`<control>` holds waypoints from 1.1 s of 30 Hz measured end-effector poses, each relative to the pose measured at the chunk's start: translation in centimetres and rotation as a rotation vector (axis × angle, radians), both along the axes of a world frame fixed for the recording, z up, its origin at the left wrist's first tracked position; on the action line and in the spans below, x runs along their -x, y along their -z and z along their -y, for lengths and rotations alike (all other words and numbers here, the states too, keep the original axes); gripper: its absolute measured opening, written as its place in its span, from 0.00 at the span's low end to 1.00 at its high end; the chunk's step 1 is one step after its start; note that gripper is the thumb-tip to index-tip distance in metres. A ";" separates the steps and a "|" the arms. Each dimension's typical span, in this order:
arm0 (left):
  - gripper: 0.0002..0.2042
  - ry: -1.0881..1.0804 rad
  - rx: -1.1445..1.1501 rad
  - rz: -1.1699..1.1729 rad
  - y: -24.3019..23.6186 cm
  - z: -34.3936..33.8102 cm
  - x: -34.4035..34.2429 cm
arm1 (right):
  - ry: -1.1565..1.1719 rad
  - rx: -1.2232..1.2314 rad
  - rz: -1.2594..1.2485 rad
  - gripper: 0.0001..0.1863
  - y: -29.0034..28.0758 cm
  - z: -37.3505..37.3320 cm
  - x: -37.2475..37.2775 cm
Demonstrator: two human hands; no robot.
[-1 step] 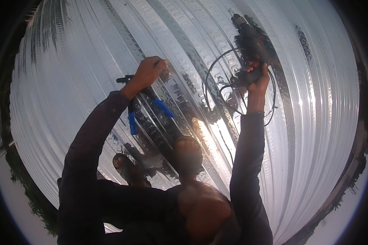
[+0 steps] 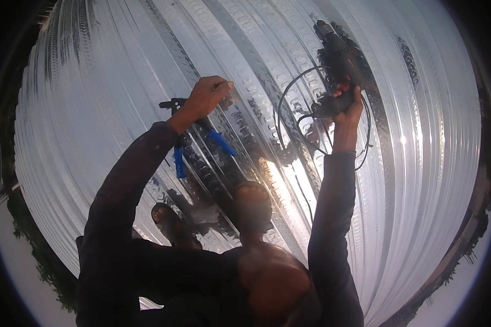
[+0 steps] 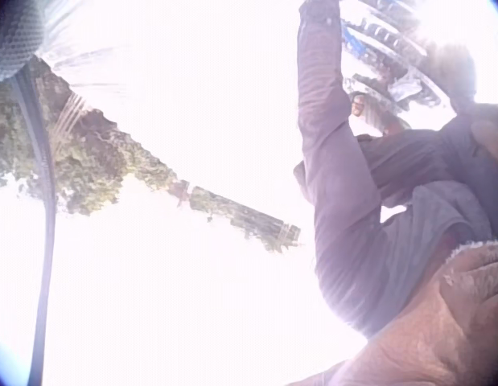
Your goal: The person walks on a corrugated metal roof, uses a power drill to fasten sheets, and secures them with a crimping tool. The person moves along the roof surface, drills holes, and crimps fasteners to attach the metal sheets.
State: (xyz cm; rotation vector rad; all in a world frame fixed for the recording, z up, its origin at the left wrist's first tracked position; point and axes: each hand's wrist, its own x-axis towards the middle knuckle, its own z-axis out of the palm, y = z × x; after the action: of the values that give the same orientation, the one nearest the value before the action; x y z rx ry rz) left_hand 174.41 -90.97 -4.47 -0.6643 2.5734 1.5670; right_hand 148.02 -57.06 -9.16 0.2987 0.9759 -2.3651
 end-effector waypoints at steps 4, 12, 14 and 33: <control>0.22 -0.295 -0.781 -0.174 -6.7 0.1 2.3 | -0.096 -0.112 0.108 0.19 0.2 1.0 0.0; 0.21 0.080 0.180 -0.134 -15.0 7.6 0.9 | -0.278 -1.018 -0.488 0.19 2.9 -3.4 2.4; 0.19 0.177 0.334 0.093 -13.7 10.1 -3.2 | -0.206 -0.799 -0.038 0.24 0.4 -2.3 1.3; 0.12 0.765 0.120 0.510 0.4 -7.7 -32.4 | -1.411 -0.451 -1.788 0.08 -3.1 5.3 -44.8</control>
State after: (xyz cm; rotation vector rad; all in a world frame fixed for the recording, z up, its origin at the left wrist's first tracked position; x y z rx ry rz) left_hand 206.78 -83.28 -4.85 -0.0289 2.1393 0.8651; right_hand 192.86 -62.37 -6.03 -1.9165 1.4709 -0.5495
